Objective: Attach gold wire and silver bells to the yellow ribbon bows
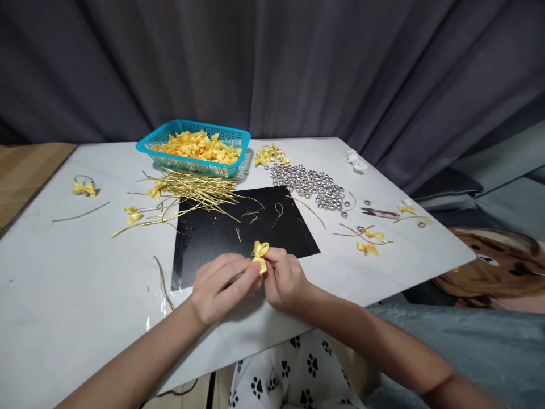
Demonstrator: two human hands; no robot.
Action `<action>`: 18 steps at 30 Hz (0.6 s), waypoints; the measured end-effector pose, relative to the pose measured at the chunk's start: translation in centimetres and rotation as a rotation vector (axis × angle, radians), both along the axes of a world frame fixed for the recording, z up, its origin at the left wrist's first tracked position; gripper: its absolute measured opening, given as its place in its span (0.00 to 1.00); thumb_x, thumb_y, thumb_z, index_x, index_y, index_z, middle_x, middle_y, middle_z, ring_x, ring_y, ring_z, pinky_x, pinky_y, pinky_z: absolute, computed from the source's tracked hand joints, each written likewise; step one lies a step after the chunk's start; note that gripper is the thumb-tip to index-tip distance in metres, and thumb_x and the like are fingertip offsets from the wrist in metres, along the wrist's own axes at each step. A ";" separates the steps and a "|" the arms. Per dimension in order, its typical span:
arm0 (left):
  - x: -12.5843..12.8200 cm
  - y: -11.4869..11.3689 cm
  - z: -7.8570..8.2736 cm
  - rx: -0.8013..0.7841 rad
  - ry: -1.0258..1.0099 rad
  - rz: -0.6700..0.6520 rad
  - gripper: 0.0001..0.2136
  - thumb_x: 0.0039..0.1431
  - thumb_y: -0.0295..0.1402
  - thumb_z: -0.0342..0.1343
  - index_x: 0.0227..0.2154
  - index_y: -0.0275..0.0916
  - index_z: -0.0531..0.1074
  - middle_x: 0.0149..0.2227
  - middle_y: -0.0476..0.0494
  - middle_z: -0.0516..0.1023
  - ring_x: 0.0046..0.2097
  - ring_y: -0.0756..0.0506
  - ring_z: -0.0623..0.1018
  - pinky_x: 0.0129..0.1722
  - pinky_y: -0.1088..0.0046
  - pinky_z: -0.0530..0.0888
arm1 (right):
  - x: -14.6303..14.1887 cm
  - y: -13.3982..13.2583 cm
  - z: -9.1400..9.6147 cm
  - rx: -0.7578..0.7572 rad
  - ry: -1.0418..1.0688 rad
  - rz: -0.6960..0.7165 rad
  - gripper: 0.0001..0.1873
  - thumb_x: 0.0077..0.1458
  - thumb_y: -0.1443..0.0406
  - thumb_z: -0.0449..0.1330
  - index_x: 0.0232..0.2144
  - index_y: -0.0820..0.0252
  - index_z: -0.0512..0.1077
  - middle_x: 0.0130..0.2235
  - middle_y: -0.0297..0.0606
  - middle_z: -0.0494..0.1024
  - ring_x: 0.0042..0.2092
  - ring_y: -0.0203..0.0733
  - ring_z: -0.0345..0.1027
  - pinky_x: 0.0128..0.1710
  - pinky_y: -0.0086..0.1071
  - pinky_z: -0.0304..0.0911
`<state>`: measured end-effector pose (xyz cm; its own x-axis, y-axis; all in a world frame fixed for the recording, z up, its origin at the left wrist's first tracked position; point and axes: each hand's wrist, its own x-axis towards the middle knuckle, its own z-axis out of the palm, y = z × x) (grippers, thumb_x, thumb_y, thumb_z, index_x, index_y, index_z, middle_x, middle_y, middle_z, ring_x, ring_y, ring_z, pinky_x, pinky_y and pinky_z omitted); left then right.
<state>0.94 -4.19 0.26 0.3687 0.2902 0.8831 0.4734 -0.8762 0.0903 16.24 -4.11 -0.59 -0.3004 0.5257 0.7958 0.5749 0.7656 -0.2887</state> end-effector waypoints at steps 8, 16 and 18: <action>-0.4 0.1 1.6 0.056 0.137 -0.042 0.10 0.56 0.21 0.51 0.38 0.33 0.74 0.27 0.42 0.80 0.32 0.48 0.78 0.33 0.78 0.76 | -0.1 -0.2 -0.5 -0.016 0.056 -0.005 0.09 0.57 0.72 0.44 0.41 0.61 0.57 0.27 0.36 0.73 0.20 0.32 0.64 0.19 0.24 0.61; 0.5 -0.5 1.7 0.073 0.043 -0.006 0.11 0.53 0.19 0.55 0.34 0.41 0.76 0.27 0.52 0.79 0.30 0.52 0.78 0.37 0.77 0.79 | 0.3 -0.1 -1.8 -0.153 0.182 0.187 0.06 0.56 0.69 0.47 0.38 0.56 0.56 0.24 0.30 0.68 0.21 0.32 0.61 0.20 0.25 0.59; 0.7 -0.7 2.2 0.159 0.077 -0.003 0.08 0.51 0.19 0.57 0.29 0.39 0.75 0.26 0.52 0.78 0.28 0.53 0.77 0.37 0.78 0.79 | 0.4 -0.1 -2.6 -0.228 0.149 0.253 0.03 0.56 0.66 0.48 0.36 0.56 0.56 0.25 0.31 0.68 0.22 0.33 0.61 0.20 0.27 0.60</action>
<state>1.59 -4.84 2.45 0.4374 0.1482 0.8870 0.4708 -0.8781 -0.0855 16.67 -4.20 -3.23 -0.3326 0.6184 0.7120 0.3146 0.7845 -0.5344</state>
